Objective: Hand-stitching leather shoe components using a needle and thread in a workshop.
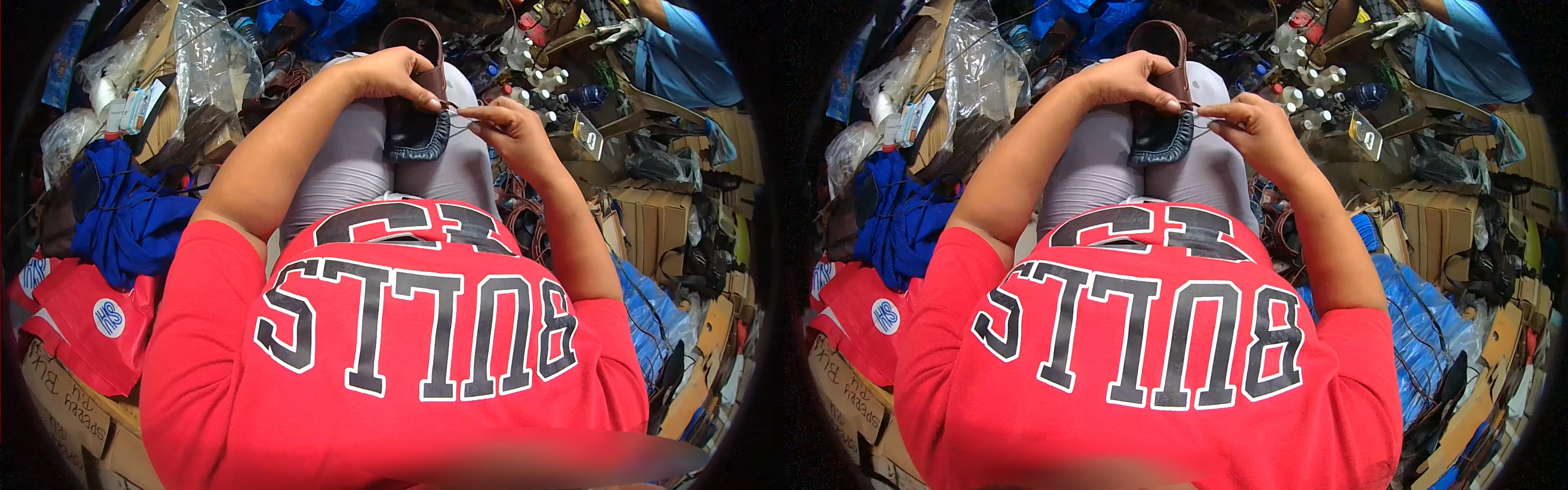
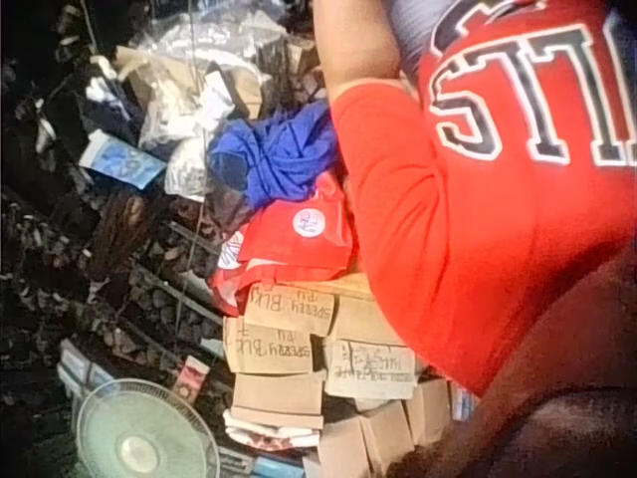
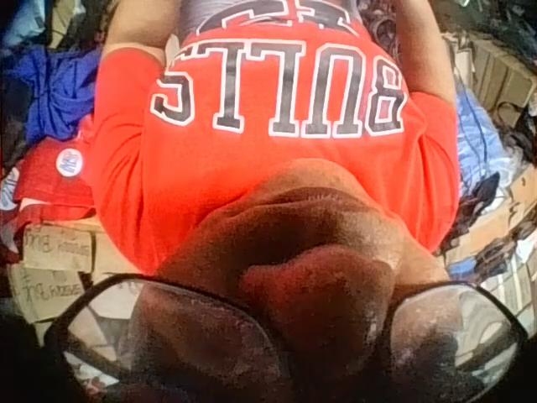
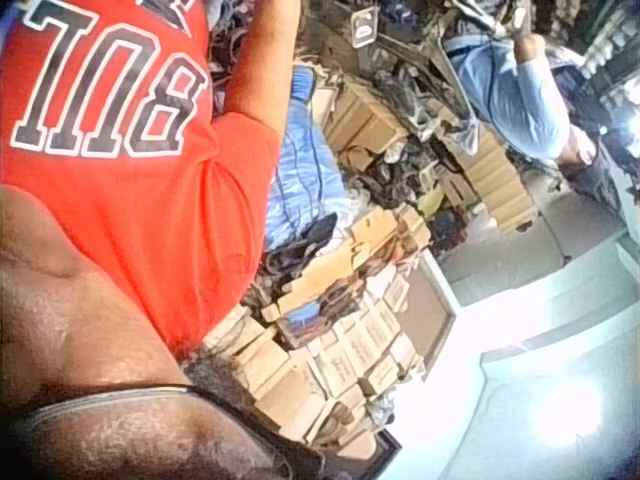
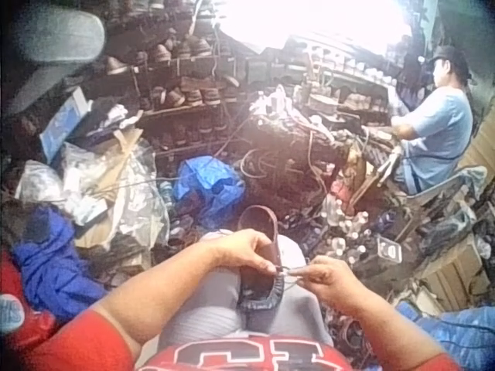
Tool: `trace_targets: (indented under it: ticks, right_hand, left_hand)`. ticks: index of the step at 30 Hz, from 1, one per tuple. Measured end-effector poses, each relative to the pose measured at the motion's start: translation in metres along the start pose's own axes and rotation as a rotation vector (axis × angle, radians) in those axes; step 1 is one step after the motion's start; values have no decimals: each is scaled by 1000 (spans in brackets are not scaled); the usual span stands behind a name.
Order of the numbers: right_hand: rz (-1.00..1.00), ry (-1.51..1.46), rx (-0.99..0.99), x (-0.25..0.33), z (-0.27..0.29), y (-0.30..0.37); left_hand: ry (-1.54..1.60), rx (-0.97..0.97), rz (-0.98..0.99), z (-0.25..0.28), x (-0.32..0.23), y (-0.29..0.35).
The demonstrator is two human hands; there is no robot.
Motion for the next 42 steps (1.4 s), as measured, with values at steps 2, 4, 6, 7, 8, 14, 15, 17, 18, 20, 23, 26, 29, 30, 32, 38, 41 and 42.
trace_targets:
  ticks: [2, 4, 6, 7, 8, 14, 15, 17, 18, 20, 23, 26, 29, 30, 32, 38, 41, 42]
  right_hand:
    - [21, 17, -10, 0, -4, -8]
    - [22, 11, -16, -1, -7, -12]
    - [27, 2, -21, 0, -8, -15]
    - [23, 42, -30, 1, -8, -17]
    - [17, 82, -37, 1, -8, -17]
    - [63, 303, -28, 22, -5, -18]
    - [63, 303, -27, 26, -4, -19]
    - [78, 385, -14, 33, -5, -20]
    - [78, 387, -14, 36, -5, -21]
    - [104, 497, 19, 42, -8, -23]
    - [132, 485, 107, 43, -9, -28]
    - [47, 302, 242, 16, -7, -39]
    - [-73, 71, 351, -21, -11, -43]
    - [-135, -94, 384, -29, -14, -43]
    - [-243, -286, 431, -41, -16, -44]
    - [-203, -230, 431, -47, -18, -50]
    - [-213, -287, 420, -53, -21, -49]
    - [-212, -284, 424, -55, -23, -48]
  left_hand:
    - [-23, -39, -10, 3, 1, 1]
    - [-9, -26, -9, 3, 5, 0]
    - [2, -16, -6, 5, 11, 0]
    - [-9, -5, -8, 5, 13, -1]
    - [-17, 6, -9, 4, 14, -1]
    - [-90, 112, -62, 7, 5, 6]
    - [-89, 111, -62, 7, 6, 6]
    - [-207, 128, -106, 9, 1, 6]
    - [-207, 128, -108, 8, 0, 7]
    - [-365, 88, -112, 7, -8, 6]
    - [-308, 11, -58, 6, -20, 4]
    - [-357, -15, -99, -1, -21, -11]
    - [-414, 4, -81, 0, -18, -23]
    - [-307, 84, -93, -3, -14, -26]
    - [-164, 234, -62, -8, -8, -27]
    - [-274, 249, -24, -8, -8, -32]
    - [-274, 230, -34, -9, -5, -35]
    - [-258, 234, -36, -9, -4, -36]
Point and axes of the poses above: each hand's wrist, its own y-axis away from the middle knuckle, its own z-axis out of the back of the hand, x = y × z, the point moved 8 cm from there along -y, towards the middle knuckle, and after that the axes turned 12 degrees about -z, right-handed, at the moved point
